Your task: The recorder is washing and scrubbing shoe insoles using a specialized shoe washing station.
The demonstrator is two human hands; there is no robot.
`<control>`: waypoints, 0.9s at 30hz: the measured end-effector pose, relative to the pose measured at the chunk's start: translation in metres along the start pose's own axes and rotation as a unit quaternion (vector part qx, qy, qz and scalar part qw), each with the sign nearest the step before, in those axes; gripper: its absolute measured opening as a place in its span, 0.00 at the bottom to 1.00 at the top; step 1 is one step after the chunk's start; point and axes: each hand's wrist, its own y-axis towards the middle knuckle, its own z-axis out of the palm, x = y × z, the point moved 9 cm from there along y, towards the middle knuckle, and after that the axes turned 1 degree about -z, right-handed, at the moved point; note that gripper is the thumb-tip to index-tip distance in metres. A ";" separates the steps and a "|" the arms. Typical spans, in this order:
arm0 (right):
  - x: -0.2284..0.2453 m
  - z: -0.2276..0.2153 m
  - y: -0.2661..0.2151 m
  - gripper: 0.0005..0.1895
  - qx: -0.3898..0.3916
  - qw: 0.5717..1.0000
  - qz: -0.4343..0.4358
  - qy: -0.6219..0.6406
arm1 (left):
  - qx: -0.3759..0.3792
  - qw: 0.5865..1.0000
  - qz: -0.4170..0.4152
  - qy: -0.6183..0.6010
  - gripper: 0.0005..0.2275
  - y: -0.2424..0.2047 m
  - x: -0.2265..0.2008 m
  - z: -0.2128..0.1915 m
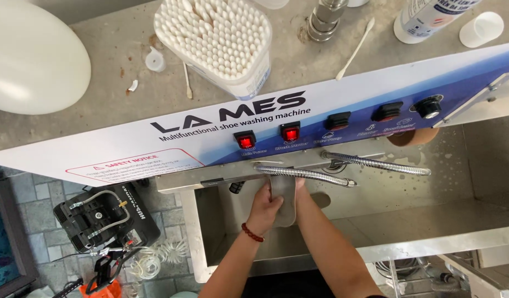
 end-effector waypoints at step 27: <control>0.012 -0.046 -0.027 0.36 -0.148 0.989 -0.024 0.014 | 0.013 0.996 -0.016 0.082 0.21 -0.013 -0.016 0.009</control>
